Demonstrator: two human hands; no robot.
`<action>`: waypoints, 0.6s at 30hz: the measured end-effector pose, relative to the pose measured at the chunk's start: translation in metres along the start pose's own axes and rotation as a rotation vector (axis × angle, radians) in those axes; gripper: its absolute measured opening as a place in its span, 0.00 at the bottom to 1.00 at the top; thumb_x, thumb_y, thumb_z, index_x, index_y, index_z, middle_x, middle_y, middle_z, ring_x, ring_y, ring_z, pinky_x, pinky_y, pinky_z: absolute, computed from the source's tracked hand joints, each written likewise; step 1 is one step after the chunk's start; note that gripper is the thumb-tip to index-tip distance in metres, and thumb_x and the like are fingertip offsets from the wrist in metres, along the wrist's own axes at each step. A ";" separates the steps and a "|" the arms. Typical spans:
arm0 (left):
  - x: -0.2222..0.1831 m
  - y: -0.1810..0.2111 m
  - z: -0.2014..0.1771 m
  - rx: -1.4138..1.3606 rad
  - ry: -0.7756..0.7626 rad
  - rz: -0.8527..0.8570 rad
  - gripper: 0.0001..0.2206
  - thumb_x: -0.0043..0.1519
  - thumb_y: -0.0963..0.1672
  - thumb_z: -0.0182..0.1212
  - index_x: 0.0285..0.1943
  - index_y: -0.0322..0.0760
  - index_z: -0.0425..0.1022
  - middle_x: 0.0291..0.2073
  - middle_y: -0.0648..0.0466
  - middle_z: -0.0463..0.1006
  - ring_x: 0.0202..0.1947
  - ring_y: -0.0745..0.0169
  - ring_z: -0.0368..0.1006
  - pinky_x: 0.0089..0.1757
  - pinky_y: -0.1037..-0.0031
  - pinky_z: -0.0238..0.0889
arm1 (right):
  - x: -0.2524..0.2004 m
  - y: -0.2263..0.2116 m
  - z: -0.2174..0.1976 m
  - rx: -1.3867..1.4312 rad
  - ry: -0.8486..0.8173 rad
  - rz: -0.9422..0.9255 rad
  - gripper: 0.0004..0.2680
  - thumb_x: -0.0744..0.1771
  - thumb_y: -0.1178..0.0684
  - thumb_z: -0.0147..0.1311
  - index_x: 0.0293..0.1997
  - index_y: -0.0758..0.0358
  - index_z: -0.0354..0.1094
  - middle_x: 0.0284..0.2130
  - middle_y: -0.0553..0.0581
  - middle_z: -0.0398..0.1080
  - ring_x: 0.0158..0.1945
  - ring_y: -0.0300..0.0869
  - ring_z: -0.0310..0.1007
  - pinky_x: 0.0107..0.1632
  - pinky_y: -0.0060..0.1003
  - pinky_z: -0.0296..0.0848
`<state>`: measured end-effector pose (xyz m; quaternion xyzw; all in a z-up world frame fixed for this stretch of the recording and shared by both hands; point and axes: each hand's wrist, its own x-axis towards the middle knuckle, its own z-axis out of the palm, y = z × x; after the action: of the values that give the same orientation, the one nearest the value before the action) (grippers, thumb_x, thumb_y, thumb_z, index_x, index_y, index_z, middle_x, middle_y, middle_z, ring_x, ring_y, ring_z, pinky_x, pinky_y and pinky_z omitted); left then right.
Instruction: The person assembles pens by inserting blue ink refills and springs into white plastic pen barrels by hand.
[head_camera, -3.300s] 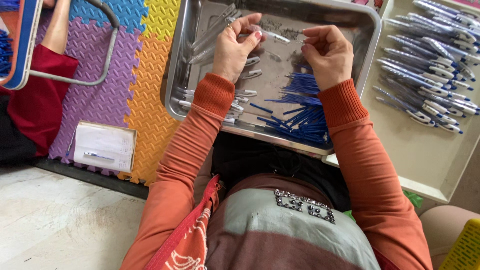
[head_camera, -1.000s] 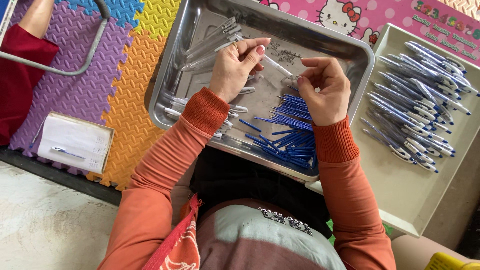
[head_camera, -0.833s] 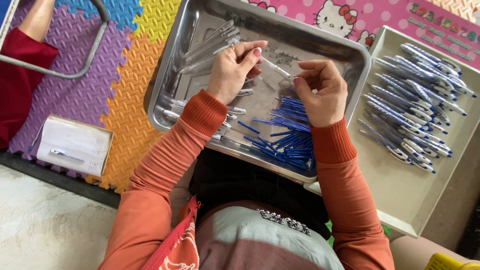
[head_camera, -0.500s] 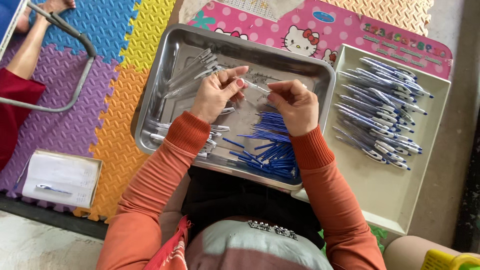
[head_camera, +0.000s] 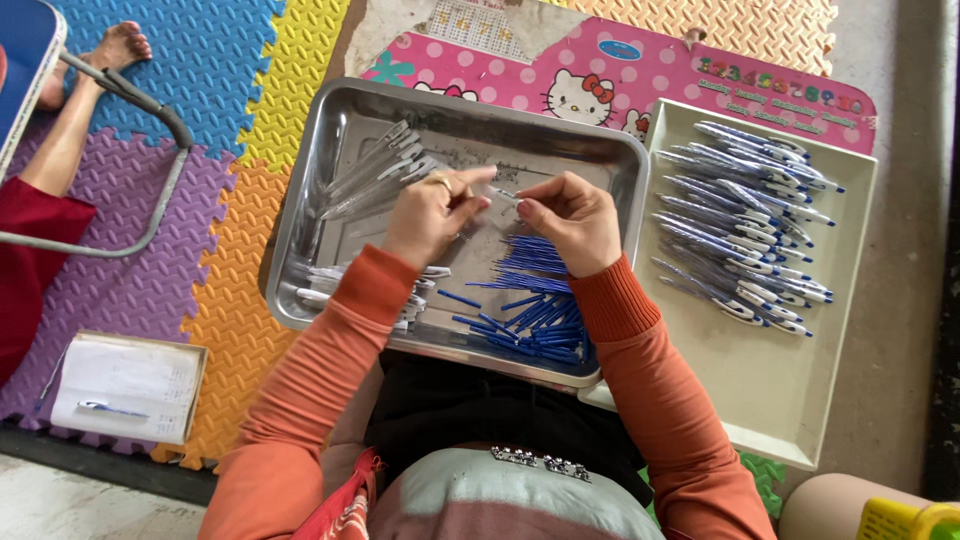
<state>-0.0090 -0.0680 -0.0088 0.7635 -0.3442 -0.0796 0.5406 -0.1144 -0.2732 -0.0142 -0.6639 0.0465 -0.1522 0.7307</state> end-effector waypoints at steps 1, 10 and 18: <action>0.002 0.001 0.002 0.309 0.103 0.167 0.11 0.68 0.51 0.68 0.46 0.42 0.87 0.26 0.51 0.82 0.28 0.49 0.80 0.33 0.68 0.74 | 0.000 0.000 -0.001 -0.016 0.015 -0.009 0.07 0.66 0.61 0.69 0.45 0.73 0.77 0.30 0.63 0.79 0.30 0.37 0.80 0.36 0.30 0.81; 0.000 -0.047 0.007 0.463 0.317 0.161 0.08 0.63 0.54 0.73 0.49 0.66 0.88 0.31 0.68 0.75 0.30 0.68 0.76 0.34 0.80 0.74 | 0.005 -0.009 -0.040 -1.197 -0.076 -0.019 0.06 0.65 0.45 0.71 0.42 0.41 0.80 0.27 0.46 0.72 0.37 0.47 0.76 0.44 0.43 0.77; 0.001 -0.041 0.004 0.515 0.206 0.329 0.09 0.65 0.47 0.74 0.51 0.46 0.85 0.38 0.56 0.81 0.38 0.59 0.71 0.39 0.68 0.68 | 0.012 -0.017 -0.036 -1.353 -0.447 0.150 0.05 0.68 0.49 0.61 0.39 0.54 0.81 0.37 0.57 0.76 0.43 0.54 0.75 0.40 0.53 0.78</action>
<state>0.0078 -0.0648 -0.0459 0.8132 -0.4154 0.1764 0.3673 -0.1154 -0.3119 0.0004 -0.9818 0.0252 0.1004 0.1591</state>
